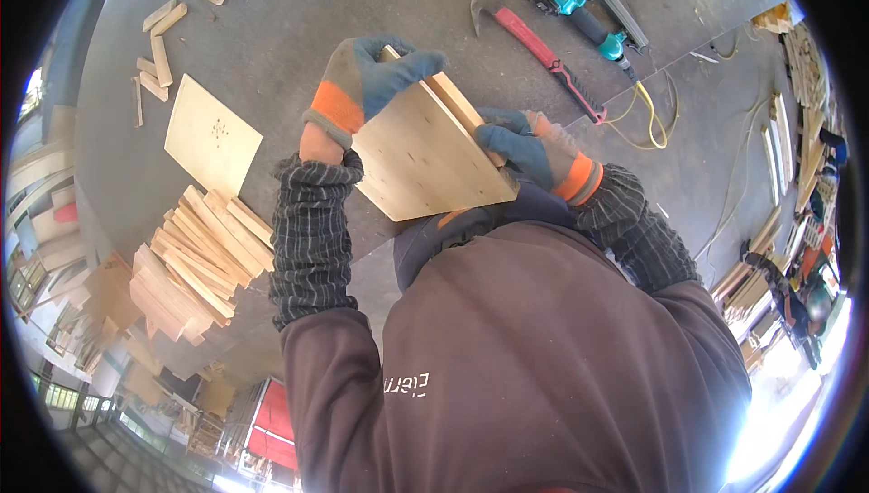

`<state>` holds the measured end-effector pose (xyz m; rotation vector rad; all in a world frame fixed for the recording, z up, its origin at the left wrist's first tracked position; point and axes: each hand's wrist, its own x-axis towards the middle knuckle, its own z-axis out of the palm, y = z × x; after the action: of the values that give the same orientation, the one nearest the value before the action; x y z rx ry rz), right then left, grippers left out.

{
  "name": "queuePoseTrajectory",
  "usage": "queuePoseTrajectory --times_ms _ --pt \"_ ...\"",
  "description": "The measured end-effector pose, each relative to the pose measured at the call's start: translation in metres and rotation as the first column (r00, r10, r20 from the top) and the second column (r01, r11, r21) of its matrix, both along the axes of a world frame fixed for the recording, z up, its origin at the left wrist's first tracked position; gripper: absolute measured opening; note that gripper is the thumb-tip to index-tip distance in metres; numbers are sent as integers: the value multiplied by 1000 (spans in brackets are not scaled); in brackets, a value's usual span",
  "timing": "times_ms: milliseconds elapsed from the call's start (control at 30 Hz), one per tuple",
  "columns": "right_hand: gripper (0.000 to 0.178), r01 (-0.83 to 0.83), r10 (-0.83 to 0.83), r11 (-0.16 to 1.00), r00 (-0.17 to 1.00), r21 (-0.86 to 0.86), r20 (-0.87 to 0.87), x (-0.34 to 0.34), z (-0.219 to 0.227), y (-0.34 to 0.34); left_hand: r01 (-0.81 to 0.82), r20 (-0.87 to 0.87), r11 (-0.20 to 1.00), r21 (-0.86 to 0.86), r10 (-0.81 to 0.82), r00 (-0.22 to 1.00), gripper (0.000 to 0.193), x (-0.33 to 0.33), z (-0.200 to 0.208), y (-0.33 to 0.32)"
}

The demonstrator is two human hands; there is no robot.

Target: Assembling wooden panels and thin strips using a pneumatic nail gun and a hammer.

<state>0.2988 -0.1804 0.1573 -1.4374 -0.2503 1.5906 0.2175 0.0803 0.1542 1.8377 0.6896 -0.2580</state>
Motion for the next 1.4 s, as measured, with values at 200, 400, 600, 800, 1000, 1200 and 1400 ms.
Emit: queuePoseTrajectory --times_ms 200,400,600,800,1000,1200,1400 --pt "52 38 -38 999 999 18 -7 -12 -15 -8 -8 27 1000 0 8 1000 39 -2 -3 1" --pt "53 111 -107 994 987 21 -120 -19 -15 -14 27 28 999 -30 -26 999 37 -2 -6 5" --pt "55 182 -163 982 951 51 -263 -30 -11 -17 10 -16 997 -74 -11 1000 47 -2 -7 3" --pt "54 164 -153 986 969 43 -196 -31 7 -13 17 -8 998 -67 -17 1000 39 -3 -5 3" --pt "55 171 -159 983 975 65 -156 -35 14 -13 41 -14 997 -72 -42 999 38 -1 -1 3" --pt "56 169 -160 984 976 48 -149 -42 9 -17 63 1 992 -106 -63 998 37 -6 -6 5" --pt "53 150 -159 984 983 98 90 -50 17 -16 90 5 992 -93 -90 996 36 -7 -6 7"
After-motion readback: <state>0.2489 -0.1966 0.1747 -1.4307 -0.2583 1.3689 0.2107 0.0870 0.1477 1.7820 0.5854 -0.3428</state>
